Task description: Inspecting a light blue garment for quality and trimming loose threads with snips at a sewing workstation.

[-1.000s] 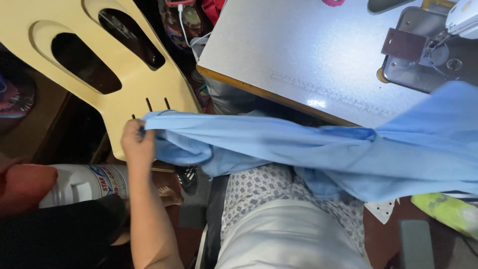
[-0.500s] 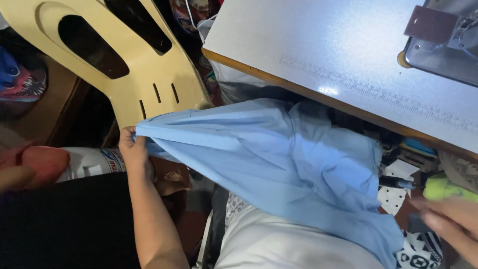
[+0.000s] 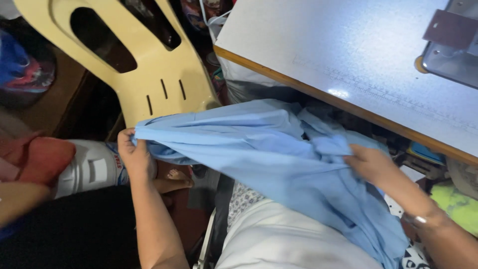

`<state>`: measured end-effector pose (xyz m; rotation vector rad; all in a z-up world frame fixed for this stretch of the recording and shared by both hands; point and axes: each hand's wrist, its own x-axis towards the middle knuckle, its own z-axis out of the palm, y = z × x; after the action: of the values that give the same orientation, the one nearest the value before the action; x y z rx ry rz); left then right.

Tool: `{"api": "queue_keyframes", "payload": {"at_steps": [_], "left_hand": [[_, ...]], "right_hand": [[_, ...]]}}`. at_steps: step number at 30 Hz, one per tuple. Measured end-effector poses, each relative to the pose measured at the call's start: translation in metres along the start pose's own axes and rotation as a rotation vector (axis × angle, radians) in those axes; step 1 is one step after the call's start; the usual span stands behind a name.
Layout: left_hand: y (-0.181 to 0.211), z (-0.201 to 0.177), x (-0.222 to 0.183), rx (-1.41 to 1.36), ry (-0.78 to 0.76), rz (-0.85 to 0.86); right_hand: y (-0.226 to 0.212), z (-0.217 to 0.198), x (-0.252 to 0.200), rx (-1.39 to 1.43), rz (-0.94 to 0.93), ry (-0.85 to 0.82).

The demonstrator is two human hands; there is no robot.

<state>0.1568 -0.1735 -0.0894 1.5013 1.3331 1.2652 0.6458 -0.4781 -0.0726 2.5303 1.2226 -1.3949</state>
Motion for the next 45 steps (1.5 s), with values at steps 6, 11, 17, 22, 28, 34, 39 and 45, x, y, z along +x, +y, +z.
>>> {"api": "queue_keyframes", "payload": {"at_steps": [6,11,17,22,28,34,39,45], "left_hand": [[-0.018,0.012,-0.004,0.184,0.014,-0.009],[-0.036,0.007,-0.008,0.283,-0.101,-0.022],[-0.033,-0.011,-0.010,0.138,-0.149,0.046],[-0.032,-0.020,-0.012,0.020,-0.055,0.056],[-0.027,-0.025,-0.010,-0.162,0.074,0.057],[-0.033,-0.020,0.002,-0.067,0.099,0.013],[-0.031,-0.008,0.011,-0.137,0.093,0.067],[-0.003,-0.004,0.016,-0.196,0.212,0.071]], "right_hand": [[-0.035,-0.056,-0.125,0.588,-0.396,0.249],[0.014,0.039,-0.155,0.445,-0.432,0.056],[0.118,0.047,-0.171,-0.038,-0.094,0.294],[0.032,0.008,-0.066,-0.379,-0.542,0.261],[0.047,0.069,-0.031,-0.689,-0.217,-0.024],[0.048,0.063,-0.116,-0.269,-0.224,-0.576],[0.046,0.034,-0.123,-0.191,-0.282,-0.507],[0.015,0.025,-0.057,-0.068,-0.427,-0.186]]}}
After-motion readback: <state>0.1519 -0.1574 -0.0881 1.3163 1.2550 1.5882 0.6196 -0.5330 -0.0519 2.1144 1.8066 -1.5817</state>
